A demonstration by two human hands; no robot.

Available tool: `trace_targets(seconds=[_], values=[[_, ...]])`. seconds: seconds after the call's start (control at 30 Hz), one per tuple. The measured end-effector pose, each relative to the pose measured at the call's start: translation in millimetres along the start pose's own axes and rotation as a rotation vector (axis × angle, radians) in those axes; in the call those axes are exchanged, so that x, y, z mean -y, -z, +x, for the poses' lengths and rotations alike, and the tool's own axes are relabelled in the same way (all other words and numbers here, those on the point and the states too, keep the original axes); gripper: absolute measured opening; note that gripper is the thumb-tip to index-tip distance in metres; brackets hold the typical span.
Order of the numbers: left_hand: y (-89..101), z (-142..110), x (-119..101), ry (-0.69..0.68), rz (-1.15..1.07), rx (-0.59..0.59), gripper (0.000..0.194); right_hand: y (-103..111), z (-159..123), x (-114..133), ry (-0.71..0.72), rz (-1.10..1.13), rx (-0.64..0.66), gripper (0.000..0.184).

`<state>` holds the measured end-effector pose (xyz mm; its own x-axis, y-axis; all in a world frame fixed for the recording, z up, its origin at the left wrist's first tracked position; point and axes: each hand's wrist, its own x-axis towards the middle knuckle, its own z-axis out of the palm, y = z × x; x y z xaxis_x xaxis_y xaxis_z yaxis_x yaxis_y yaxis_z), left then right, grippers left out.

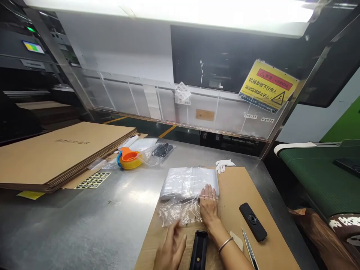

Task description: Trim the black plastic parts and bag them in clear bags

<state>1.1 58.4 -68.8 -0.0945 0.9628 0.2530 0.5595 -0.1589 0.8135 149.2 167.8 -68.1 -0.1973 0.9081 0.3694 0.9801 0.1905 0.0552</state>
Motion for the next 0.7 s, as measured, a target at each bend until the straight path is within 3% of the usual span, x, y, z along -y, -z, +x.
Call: trace_targets(seconds=[0.07,0.13,0.23,0.27,0.37,0.7], values=[[8.2,38.5,-15.6,-0.218,0.247,-0.091,0.047,0.5,-2.3,1.0,0.037,-0.001,-0.013,0.051],[9.9,75.7,-26.6,-0.361,0.463,0.041,0.046,0.4,-4.9,2.3,0.054,-0.001,-0.024,0.060],[5.2,115.3,-32.5,-0.427,0.492,0.135,0.016,-2.6,-7.3,3.3,0.069,0.002,-0.033,0.060],[4.0,123.1,-32.9,-0.424,0.486,0.131,0.015,-4.4,-7.2,3.5,0.074,0.004,-0.034,0.058],[5.9,133.6,-34.7,-0.405,0.470,0.077,0.024,-11.2,-2.5,4.8,0.096,0.007,-0.025,0.050],[16.7,129.2,-43.1,-0.457,0.399,0.032,0.021,-15.0,35.1,17.0,-0.030,-0.090,0.069,0.023]])
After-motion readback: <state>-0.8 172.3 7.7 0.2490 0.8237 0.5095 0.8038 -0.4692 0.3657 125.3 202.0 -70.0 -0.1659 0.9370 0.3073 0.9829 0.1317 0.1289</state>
